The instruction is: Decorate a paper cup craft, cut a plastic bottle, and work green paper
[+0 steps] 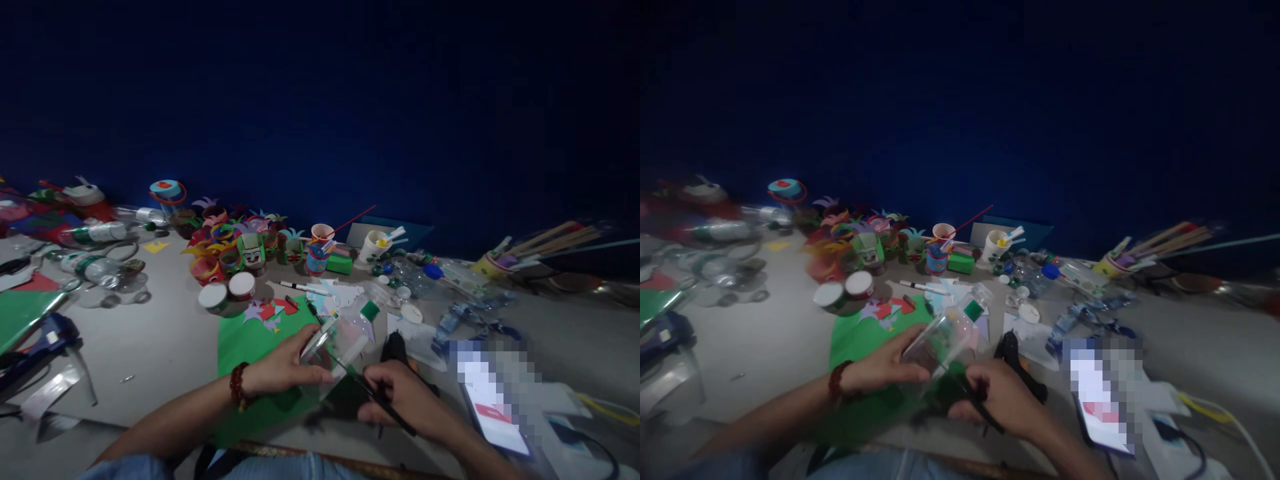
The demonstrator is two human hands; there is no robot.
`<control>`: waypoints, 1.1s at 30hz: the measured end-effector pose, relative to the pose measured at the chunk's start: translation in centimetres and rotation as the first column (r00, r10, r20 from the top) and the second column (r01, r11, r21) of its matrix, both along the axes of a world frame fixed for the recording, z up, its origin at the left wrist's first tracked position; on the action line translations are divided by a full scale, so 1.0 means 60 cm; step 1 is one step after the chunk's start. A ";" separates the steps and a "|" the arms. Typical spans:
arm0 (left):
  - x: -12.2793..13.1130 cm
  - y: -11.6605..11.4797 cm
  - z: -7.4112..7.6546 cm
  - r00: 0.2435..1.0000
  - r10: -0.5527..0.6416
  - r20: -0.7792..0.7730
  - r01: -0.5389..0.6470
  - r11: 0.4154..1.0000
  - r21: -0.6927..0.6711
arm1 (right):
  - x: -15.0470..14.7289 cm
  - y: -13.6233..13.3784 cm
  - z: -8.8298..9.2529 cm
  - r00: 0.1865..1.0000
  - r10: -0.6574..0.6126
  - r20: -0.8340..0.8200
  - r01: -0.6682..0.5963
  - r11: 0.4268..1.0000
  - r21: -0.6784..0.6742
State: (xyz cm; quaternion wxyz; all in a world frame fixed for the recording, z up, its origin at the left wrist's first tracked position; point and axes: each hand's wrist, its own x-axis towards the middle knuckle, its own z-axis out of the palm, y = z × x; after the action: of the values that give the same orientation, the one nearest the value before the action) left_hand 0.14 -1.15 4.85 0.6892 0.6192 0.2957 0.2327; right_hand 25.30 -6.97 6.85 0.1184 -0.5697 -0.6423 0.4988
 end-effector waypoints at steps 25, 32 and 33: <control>0.009 -0.009 -0.007 1.000 0.018 0.018 -0.017 0.998 -0.054 | -0.001 0.003 0.008 0.995 0.082 0.054 -0.083 0.996 0.023; 0.005 -0.004 0.002 1.000 -0.025 -0.010 0.025 0.999 -0.025 | -0.006 0.006 -0.004 0.997 0.070 0.014 -0.070 0.997 0.014; 0.006 -0.005 0.002 1.000 -0.010 -0.009 0.010 1.000 -0.022 | -0.006 0.005 -0.008 0.999 0.050 -0.012 -0.050 0.999 0.000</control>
State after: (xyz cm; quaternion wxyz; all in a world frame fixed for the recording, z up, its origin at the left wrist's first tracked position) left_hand 0.47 -1.44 4.99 0.6958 0.6141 0.2981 0.2234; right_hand 24.91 -6.64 6.35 0.1098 -0.5504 -0.6557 0.5051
